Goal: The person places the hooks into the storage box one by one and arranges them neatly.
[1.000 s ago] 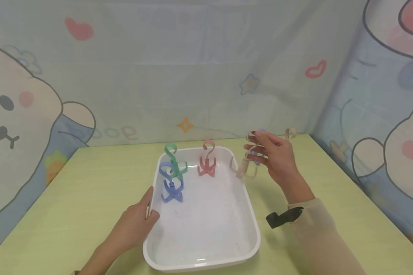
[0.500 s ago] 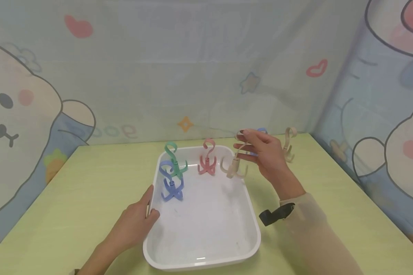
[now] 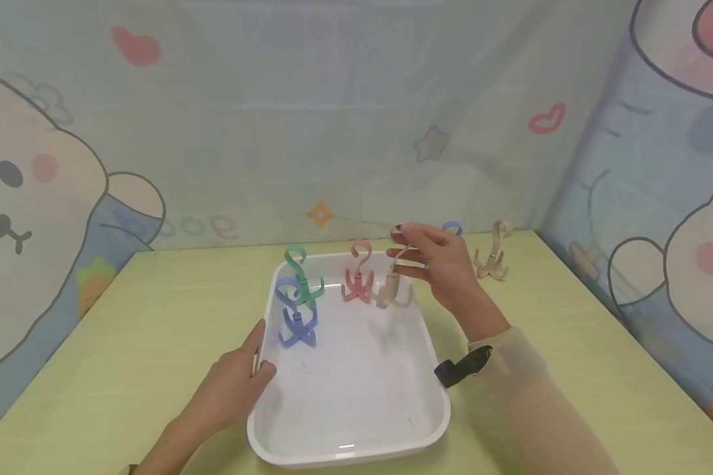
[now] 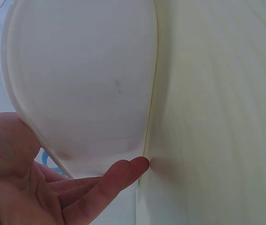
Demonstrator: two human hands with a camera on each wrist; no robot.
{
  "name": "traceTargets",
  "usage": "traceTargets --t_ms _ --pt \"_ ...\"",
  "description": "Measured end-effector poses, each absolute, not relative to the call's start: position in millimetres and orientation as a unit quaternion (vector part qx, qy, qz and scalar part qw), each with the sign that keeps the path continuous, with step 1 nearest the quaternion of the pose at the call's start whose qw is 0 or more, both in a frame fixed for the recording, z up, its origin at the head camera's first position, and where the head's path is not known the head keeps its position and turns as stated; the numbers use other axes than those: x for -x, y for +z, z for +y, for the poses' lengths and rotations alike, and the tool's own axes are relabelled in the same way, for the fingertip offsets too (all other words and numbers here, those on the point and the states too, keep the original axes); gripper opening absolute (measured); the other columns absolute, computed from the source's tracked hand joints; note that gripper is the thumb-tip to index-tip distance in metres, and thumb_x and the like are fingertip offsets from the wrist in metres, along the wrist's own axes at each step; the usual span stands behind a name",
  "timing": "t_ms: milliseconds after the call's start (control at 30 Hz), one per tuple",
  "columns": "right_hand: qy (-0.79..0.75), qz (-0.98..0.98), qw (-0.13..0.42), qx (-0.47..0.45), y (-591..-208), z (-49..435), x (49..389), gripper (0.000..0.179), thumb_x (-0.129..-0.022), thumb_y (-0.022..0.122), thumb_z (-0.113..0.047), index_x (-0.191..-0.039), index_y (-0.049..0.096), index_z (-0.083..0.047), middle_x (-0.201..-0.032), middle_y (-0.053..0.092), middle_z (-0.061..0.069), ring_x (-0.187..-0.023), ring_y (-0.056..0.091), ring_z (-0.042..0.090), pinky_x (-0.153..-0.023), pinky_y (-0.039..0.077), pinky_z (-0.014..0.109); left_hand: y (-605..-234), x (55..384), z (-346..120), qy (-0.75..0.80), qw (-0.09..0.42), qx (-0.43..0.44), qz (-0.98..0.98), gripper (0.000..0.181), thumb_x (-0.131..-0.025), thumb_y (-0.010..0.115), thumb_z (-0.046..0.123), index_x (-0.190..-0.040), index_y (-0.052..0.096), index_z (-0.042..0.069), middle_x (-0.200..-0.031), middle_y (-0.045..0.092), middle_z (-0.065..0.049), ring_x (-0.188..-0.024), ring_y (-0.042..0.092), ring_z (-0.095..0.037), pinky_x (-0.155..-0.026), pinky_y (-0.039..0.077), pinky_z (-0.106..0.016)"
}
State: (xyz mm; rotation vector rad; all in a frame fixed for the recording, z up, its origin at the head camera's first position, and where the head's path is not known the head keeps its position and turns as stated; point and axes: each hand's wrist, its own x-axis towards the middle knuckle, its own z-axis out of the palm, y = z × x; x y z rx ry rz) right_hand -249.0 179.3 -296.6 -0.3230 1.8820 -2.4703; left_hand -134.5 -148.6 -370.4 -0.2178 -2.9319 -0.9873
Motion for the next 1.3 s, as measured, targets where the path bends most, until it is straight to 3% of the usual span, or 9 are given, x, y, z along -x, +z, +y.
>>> traceTargets --t_ms 700,1033,1300 --pt "-0.768 0.631 0.024 0.101 -297 155 254 0.015 -0.102 0.069 -0.026 -0.108 0.081 -0.018 -0.099 0.080 -0.003 -0.094 0.079 0.018 -0.084 0.064 0.038 -369 134 -149 -0.322 0.020 0.068 -0.944 0.076 -0.093 0.051 0.014 -0.163 0.028 -0.005 -0.143 0.062 -0.030 -0.091 0.072 -0.027 -0.063 0.055 -0.034" --pt "-0.754 0.647 0.050 0.102 -302 148 258 0.023 -0.103 0.068 -0.028 -0.118 0.078 -0.014 -0.107 0.081 -0.001 -0.102 0.078 0.022 -0.087 0.063 0.039 -369 134 -148 -0.322 0.018 0.067 -0.944 0.076 -0.094 0.051 0.015 -0.163 0.028 -0.005 -0.146 0.060 -0.030 -0.094 0.073 -0.028 -0.064 0.056 -0.035" --pt "-0.748 0.653 0.061 0.106 -306 143 260 0.029 -0.103 0.068 -0.028 -0.122 0.077 -0.008 -0.107 0.081 0.000 -0.098 0.078 0.019 -0.088 0.063 0.041 -370 134 -148 -0.322 0.020 0.068 -0.944 0.076 -0.094 0.051 0.015 -0.163 0.028 -0.005 -0.145 0.060 -0.031 -0.093 0.072 -0.028 -0.065 0.056 -0.036"
